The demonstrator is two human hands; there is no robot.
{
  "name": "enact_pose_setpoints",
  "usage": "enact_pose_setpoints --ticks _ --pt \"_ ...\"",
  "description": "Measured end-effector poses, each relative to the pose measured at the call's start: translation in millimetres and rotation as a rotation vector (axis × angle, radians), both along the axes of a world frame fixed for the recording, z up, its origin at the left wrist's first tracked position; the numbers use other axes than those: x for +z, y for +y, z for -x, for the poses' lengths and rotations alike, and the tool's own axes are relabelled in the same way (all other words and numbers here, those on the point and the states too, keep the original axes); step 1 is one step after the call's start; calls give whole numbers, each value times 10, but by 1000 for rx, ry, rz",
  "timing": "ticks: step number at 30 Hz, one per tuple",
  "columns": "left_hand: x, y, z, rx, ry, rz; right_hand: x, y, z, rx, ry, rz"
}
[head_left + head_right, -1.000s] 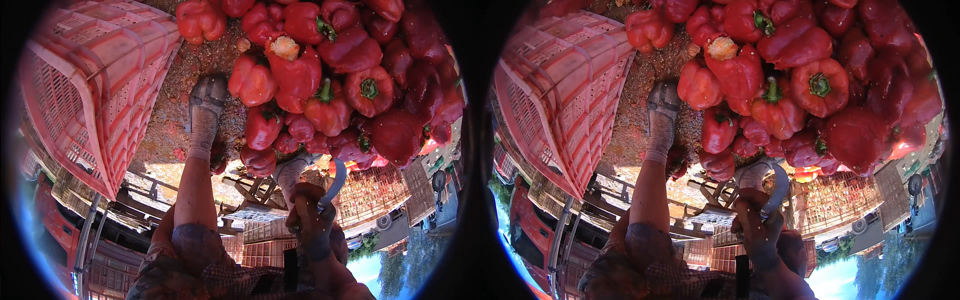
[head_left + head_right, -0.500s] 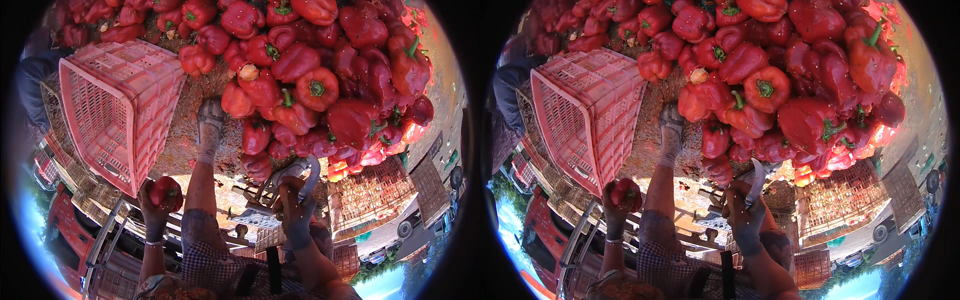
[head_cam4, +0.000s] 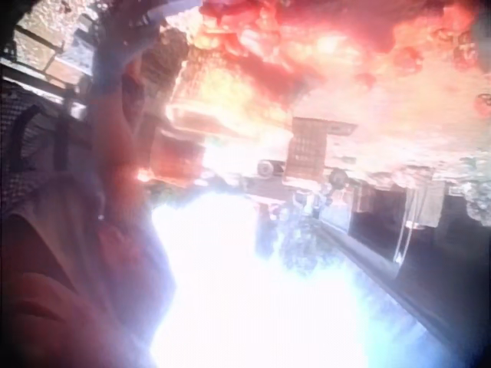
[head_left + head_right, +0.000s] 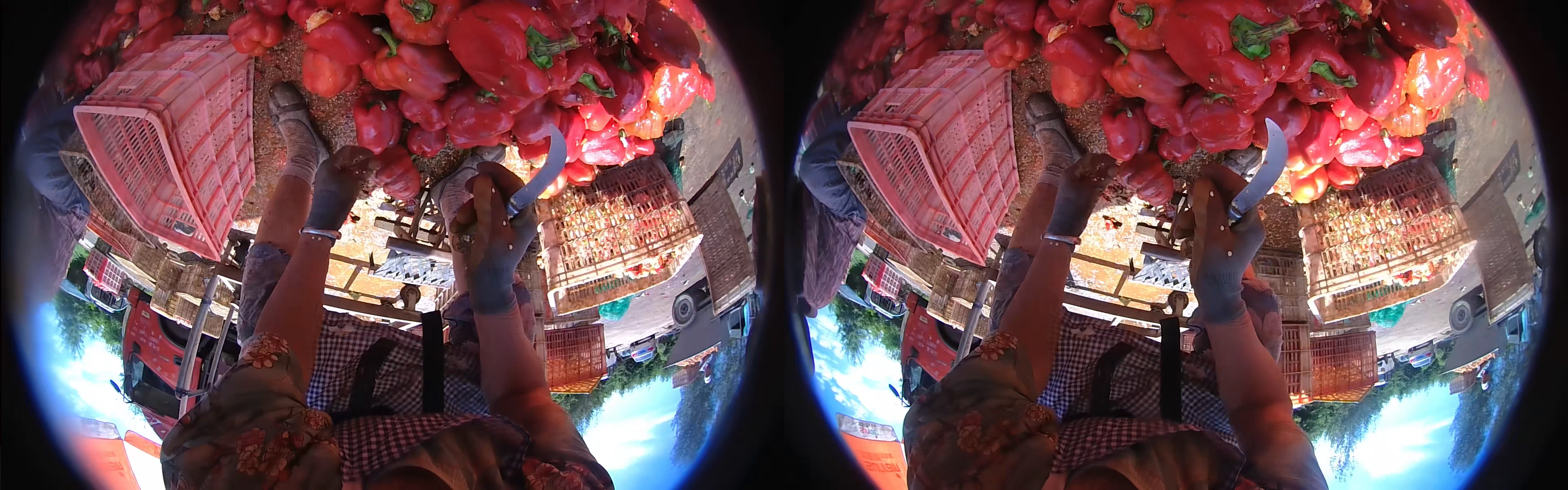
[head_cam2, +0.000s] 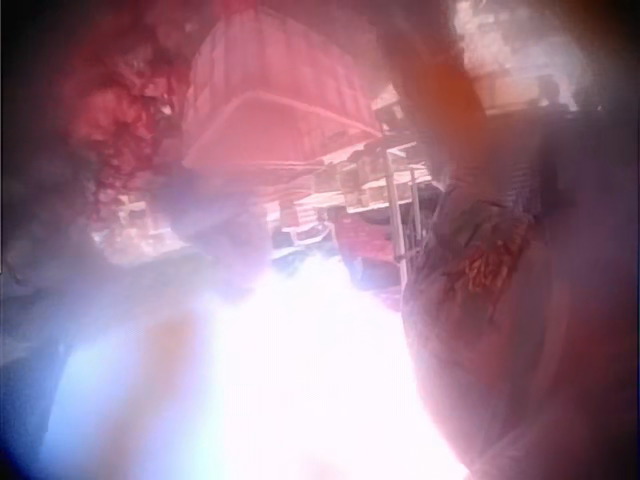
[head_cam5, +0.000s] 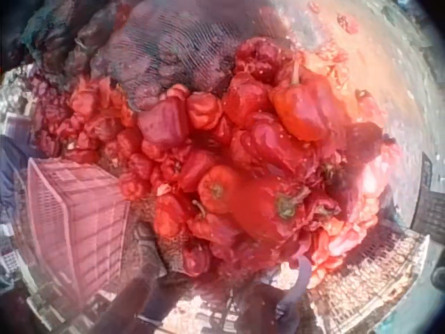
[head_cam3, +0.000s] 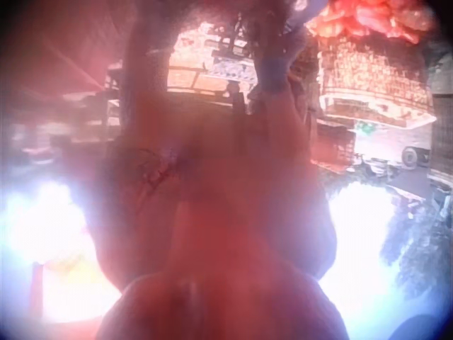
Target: The person cuts open mesh bags filled with red peppers using a curved blade and then sorts through the loose peppers on the ground, placing selected ones into a pink crate while seated.
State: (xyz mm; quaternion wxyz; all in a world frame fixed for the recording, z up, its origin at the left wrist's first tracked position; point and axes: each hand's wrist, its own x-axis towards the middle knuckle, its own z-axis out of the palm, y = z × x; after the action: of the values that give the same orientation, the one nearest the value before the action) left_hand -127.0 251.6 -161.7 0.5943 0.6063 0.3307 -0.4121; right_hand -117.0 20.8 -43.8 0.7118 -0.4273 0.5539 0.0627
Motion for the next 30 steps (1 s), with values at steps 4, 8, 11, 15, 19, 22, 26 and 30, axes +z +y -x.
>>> enact_pose_setpoints --ticks 4,8,11,15,19,22,26,30 --pt "-68 -226 1254 -963 -78 -134 -63 -29 147 -16 -5 43" --pt "-428 -381 1591 -1297 69 40 -6 -126 82 280 122 237" --pt "-816 -397 1782 -1628 88 299 162 -134 -97 236 208 160" --pt "-1004 -83 1300 -1157 211 29 -28 -231 48 973 -7 671" --pt "-1123 690 265 43 106 -132 59 -177 90 825 -21 638" --pt "-1159 965 -434 468 26 80 242 -116 -52 338 177 206" --pt "-1143 776 -691 545 18 -138 227 -156 -83 718 127 466" --pt "-1357 1095 -597 438 -32 -245 201 -176 -93 695 19 537"
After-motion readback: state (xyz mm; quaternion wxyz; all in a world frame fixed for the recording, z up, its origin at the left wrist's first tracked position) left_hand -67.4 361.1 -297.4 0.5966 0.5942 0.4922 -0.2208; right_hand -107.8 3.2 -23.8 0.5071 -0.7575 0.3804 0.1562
